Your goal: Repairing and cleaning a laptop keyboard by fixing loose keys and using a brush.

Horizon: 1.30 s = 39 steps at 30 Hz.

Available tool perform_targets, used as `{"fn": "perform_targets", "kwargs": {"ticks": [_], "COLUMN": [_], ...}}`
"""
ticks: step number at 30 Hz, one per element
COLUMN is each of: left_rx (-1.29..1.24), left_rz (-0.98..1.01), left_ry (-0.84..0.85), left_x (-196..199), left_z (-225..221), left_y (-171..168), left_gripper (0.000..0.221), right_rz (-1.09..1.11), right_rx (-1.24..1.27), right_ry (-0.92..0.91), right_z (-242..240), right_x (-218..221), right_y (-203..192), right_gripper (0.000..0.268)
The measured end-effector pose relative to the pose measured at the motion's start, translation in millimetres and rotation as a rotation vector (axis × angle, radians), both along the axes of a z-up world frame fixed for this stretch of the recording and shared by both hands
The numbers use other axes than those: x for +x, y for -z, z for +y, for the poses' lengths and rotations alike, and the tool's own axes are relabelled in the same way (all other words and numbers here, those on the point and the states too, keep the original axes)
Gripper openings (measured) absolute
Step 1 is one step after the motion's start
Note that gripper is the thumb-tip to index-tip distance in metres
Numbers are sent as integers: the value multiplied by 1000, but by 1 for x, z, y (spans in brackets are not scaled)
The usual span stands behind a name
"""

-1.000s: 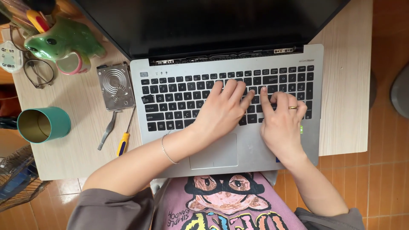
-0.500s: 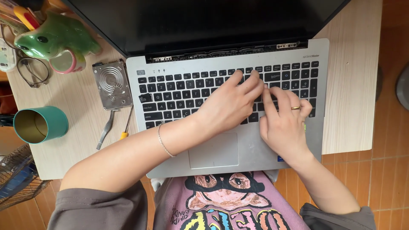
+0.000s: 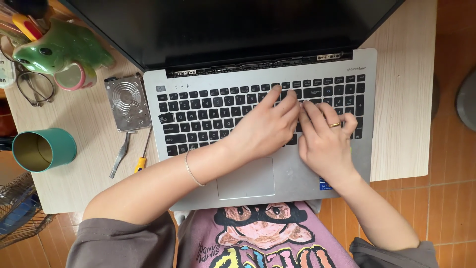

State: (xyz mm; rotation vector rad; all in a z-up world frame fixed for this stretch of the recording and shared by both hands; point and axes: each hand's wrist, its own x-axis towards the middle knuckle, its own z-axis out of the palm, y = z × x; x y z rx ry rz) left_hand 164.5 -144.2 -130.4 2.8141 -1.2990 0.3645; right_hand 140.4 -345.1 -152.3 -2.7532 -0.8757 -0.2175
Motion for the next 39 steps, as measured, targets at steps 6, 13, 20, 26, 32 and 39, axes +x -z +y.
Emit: {"fn": "perform_targets", "kwargs": {"ticks": [6, 13, 20, 26, 32, 39], "left_rx": [-6, -96, -335, -415, -444, -507], "left_rz": [31, 44, 179, 240, 303, 319], "left_ry": [34, -25, -192, -296, -388, -464], "left_x": [9, -5, -34, -62, -88, -101], "left_z": [2, 29, 69, 95, 113, 117], "left_y": [9, 2, -47, -62, -49, -44], "left_gripper": [28, 39, 48, 57, 56, 54], "right_rz": [0, -66, -178, -149, -37, 65], "right_rx": [-18, -93, -326, -335, -241, -136], "right_ry": [16, -25, -98, -48, 6, 36], "right_z": [-3, 3, 13, 14, 10, 8], "right_x": [-1, 2, 8, -2, -12, -3], "right_y": [3, -9, -11, -6, -10, -5], "right_gripper": [38, 49, 45, 47, 60, 60]}}
